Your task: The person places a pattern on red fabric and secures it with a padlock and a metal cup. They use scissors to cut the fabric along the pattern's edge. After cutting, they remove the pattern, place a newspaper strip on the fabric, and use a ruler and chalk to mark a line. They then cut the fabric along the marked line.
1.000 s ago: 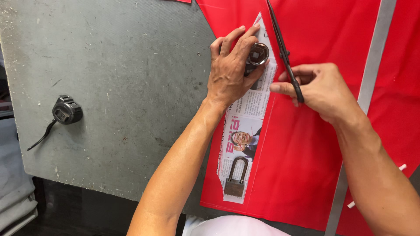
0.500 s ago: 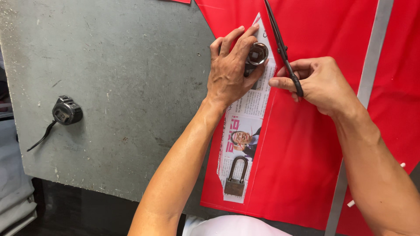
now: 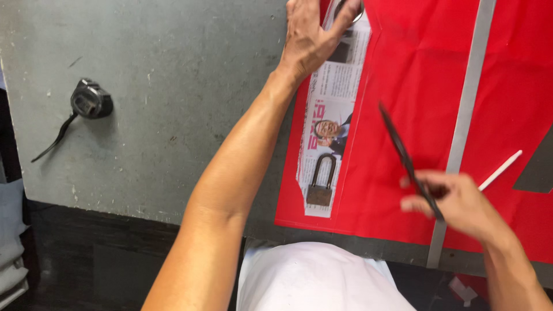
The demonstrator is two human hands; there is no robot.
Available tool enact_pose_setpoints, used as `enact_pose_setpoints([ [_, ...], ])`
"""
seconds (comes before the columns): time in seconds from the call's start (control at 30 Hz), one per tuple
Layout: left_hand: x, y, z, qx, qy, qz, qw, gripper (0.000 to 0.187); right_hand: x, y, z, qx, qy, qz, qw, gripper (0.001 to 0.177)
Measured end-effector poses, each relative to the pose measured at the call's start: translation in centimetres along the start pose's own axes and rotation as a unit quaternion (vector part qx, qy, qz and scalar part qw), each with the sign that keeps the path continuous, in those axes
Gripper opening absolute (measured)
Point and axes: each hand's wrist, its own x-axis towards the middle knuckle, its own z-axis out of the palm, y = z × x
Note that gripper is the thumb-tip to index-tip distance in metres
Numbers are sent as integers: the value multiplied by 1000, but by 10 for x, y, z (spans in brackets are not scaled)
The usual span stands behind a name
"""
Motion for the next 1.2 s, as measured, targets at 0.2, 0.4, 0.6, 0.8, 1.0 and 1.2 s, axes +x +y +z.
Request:
enact_pose_setpoints([
  [0.2, -125, 49, -68, -148, 116, -48, 981, 23, -42, 109, 31, -18, -187, 65, 980, 55],
  [0.4, -355, 139, -87, -399, -12, -480, 781, 20, -26, 111, 38, -122, -353, 22, 927, 62],
  [0.6, -424, 153, -54, -497, -41, -590, 635, 34, -6, 63, 46, -163, -399, -10, 902, 71],
  [0.8, -415, 160, -31, -510, 17, -559, 654, 34, -8, 46, 49, -251, -373, -19, 893, 75],
  [1.0, -420, 162, -20, -498, 58, -551, 667, 30, -11, 51, 50, -272, -361, 14, 892, 73],
  [1.2, -414, 165, -16, -463, 73, -576, 670, 26, -5, 57, 52, -248, -373, -11, 894, 71],
])
